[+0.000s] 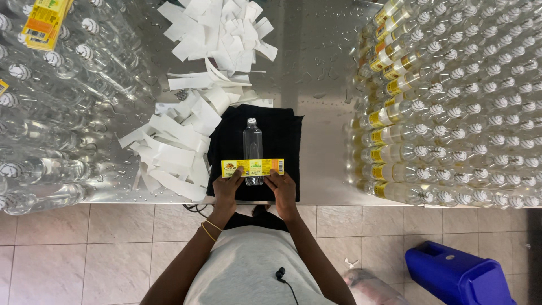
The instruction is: The person repeatedly picks up a clear plastic bottle, applies a yellow label to its body, and places it on a table with other labeled bottles. The person also handles white paper strips and a black cloth on the table.
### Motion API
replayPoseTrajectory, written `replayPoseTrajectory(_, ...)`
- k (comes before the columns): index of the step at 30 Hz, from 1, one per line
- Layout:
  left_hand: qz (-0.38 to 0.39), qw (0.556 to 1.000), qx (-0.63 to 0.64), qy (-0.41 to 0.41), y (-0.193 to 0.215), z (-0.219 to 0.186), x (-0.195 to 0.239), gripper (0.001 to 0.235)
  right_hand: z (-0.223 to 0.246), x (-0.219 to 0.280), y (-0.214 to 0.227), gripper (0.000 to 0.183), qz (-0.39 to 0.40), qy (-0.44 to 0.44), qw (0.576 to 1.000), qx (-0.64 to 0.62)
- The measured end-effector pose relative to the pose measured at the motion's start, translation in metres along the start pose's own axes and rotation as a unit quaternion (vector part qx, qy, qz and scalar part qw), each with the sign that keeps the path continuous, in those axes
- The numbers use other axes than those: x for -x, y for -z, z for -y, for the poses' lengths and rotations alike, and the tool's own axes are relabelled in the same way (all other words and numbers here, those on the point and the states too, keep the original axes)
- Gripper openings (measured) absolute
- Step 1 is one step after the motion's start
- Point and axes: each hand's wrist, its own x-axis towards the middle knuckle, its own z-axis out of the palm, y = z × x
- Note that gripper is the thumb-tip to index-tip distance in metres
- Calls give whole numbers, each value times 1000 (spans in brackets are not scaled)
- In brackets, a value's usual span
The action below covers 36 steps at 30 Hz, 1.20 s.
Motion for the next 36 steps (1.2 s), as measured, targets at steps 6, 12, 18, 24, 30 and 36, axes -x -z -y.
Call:
replayPoseTrajectory(6, 12, 1000, -19, -7, 1, -1, -1, 50, -4, -1, 1, 45, 2, 10, 1000, -14)
replayPoseTrajectory(12, -7, 999, -38, -3, -1, 13, -13, 51, -4, -1, -5, 39, -19, 11, 999, 38)
replayPoseTrajectory(18, -30, 997, -73, 1, -1, 28, -23, 49, -10, 3, -19, 42, -54, 5, 996, 70)
replayPoseTrajectory(24, -6, 1000, 20, 21, -6, 22, -15, 56, 3, 20, -44, 87, -45, 23, 991, 126)
replayPoseTrajectory(30, 74, 984, 162, 30, -11, -36, 31, 73, 41, 32, -48, 95, -29, 9, 998, 46)
replayPoseTrajectory(36, 89, 987, -29, -128, -30, -120, 79, 93, 74, 54, -29, 117, 78, 96, 986, 112)
